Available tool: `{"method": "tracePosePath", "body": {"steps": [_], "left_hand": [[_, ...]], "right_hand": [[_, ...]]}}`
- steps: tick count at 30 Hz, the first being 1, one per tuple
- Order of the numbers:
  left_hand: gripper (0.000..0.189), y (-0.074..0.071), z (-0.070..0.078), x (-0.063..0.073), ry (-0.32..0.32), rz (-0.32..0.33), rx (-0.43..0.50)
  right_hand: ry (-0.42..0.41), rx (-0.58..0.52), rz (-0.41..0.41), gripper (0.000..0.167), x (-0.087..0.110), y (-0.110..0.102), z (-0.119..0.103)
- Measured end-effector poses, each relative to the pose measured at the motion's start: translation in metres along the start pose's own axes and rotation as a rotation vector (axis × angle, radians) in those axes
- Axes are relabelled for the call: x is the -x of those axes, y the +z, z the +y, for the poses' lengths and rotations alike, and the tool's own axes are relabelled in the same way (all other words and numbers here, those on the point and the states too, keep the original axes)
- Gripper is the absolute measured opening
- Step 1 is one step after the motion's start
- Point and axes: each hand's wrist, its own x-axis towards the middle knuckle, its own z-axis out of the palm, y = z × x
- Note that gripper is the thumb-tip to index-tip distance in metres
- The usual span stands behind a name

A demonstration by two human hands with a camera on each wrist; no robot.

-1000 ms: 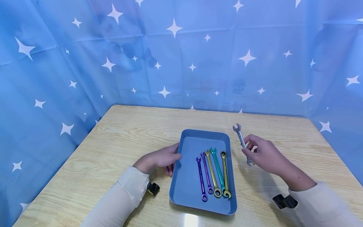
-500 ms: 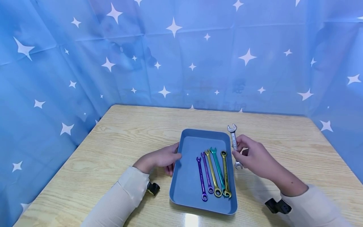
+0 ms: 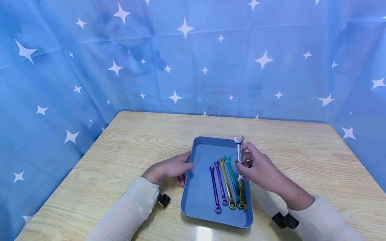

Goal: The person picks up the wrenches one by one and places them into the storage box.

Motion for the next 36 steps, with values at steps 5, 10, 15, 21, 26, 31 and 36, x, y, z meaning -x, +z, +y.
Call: {"method": "tracePosePath", "body": {"steps": [5,10,15,21,26,31,36], "left_hand": [[0.063,0.000,0.001,0.000,-0.002,-0.001,0.000],[0.061,-0.001,0.000,0.000,0.001,-0.004,0.006],[0.060,-0.001,0.000,0.001,0.006,-0.005,0.009],[0.063,-0.001,-0.001,-0.001,0.002,-0.006,0.008],[0.063,-0.001,-0.002,-0.001,-0.001,-0.004,0.000],[0.065,-0.001,-0.002,-0.001,-0.004,-0.001,-0.006],[0.066,-0.001,-0.002,-0.001,-0.009,0.005,-0.016]], "right_hand": [[-0.005,-0.018,-0.012,0.034,-0.005,0.009,-0.004],[-0.015,-0.078,-0.052,0.036,-0.008,0.019,-0.010],[-0.020,-0.102,-0.088,0.037,-0.009,0.029,-0.013],[-0.021,-0.126,-0.148,0.034,-0.009,0.040,-0.016],[-0.029,-0.130,-0.194,0.030,-0.009,0.048,-0.014],[-0.001,-0.104,-0.228,0.026,-0.009,0.057,-0.011],[0.012,-0.101,-0.260,0.024,-0.008,0.065,-0.009]]}}
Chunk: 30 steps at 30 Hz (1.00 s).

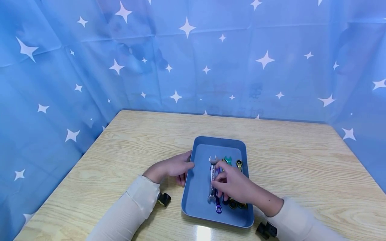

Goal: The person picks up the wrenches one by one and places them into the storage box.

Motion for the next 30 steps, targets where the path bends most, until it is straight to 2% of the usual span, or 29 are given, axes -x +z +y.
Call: {"method": "tracePosePath", "body": {"steps": [9,23,30], "left_hand": [[0.065,-0.001,0.001,-0.001,0.008,-0.007,0.001],[0.060,0.000,0.000,0.002,0.013,-0.016,0.013],[0.063,0.002,0.001,0.002,0.023,-0.010,0.014]], "right_hand": [[0.031,-0.006,-0.047,0.026,-0.007,0.008,0.004],[0.144,0.036,-0.190,0.026,-0.009,0.007,0.007],[0.173,0.104,-0.166,0.022,-0.011,0.011,0.000]]}}
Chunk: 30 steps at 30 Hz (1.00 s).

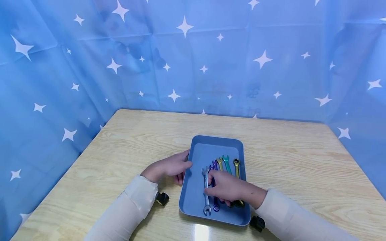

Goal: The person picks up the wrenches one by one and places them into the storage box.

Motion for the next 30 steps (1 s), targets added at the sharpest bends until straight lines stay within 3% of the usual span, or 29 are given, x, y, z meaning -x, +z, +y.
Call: {"method": "tracePosePath", "body": {"steps": [10,12,15,17,18,21,23,24,26,30], "left_hand": [[0.062,0.002,-0.001,-0.001,0.016,0.006,-0.002],[0.060,0.002,0.000,0.000,0.015,0.002,0.006],[0.060,0.003,0.004,0.002,-0.010,0.021,-0.014],[0.060,0.001,0.008,0.004,-0.011,0.117,-0.079],[0.061,-0.001,0.010,0.006,-0.011,0.199,-0.146],[0.065,-0.014,0.016,0.013,0.012,0.496,-0.454],[0.069,-0.026,0.017,0.017,-0.008,0.667,-0.654],[0.072,-0.032,0.016,0.019,-0.025,0.721,-0.740],[0.077,-0.042,0.014,0.022,-0.056,0.762,-0.839],[0.083,-0.051,0.007,0.026,-0.115,0.745,-0.874]], "right_hand": [[0.045,0.093,0.053,0.023,0.004,0.005,-0.007],[0.022,0.099,0.063,0.021,0.007,0.003,-0.008],[-0.032,0.166,0.164,0.015,0.017,-0.006,-0.008],[-0.078,0.266,0.298,0.013,0.026,-0.019,-0.005],[-0.090,0.323,0.381,0.013,0.030,-0.026,-0.002],[-0.061,0.506,0.610,0.027,0.039,-0.052,0.012],[-0.007,0.590,0.686,0.044,0.042,-0.068,0.023],[0.028,0.626,0.701,0.054,0.044,-0.075,0.028],[0.096,0.678,0.698,0.069,0.046,-0.086,0.039],[0.167,0.714,0.659,0.081,0.047,-0.095,0.054]]}}
